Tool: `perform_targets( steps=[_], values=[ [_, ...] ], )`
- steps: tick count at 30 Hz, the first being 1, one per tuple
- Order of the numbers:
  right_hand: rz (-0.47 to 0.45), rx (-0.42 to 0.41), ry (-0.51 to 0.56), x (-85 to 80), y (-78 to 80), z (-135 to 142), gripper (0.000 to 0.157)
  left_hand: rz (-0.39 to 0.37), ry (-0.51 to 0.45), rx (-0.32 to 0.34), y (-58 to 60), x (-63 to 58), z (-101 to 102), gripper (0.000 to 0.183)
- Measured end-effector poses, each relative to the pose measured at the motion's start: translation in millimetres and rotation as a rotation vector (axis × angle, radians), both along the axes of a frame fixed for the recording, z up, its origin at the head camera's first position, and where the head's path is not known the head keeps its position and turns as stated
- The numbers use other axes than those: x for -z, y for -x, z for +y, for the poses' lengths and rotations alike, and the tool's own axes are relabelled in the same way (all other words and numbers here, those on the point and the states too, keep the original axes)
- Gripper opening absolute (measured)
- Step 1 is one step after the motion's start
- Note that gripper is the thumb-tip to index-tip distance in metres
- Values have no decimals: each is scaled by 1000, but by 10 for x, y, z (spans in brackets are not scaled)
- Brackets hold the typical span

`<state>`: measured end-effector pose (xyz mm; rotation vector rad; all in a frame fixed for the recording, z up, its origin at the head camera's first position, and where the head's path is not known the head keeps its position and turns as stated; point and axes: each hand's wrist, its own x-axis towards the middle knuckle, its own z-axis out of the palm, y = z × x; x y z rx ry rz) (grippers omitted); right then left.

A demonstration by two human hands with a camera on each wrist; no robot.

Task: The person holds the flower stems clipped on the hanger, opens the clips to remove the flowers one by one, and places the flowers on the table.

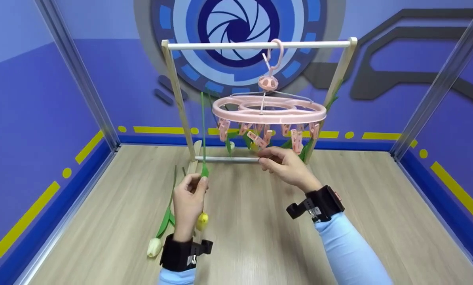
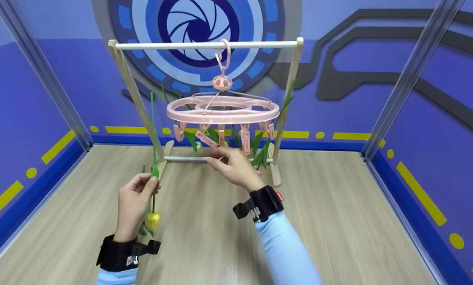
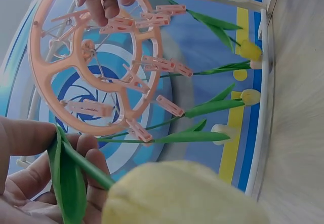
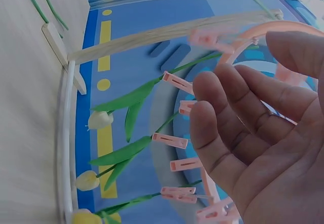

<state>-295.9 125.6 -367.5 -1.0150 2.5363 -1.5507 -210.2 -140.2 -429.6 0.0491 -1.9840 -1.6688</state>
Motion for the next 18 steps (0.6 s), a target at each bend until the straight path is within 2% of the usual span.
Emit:
perform_targets(
  steps=[3,9,18],
  values=[
    [43,-3,-18,50,-27,39,28,-13,20,-32,-2,0,-32,9],
    [104,25,-64,180,-99,136,27,-21,56,-52,19,37,-69,9],
    [122,80,-107,449,-188,211,27,-130,106,-105,52,106,-100,9]
  ],
)
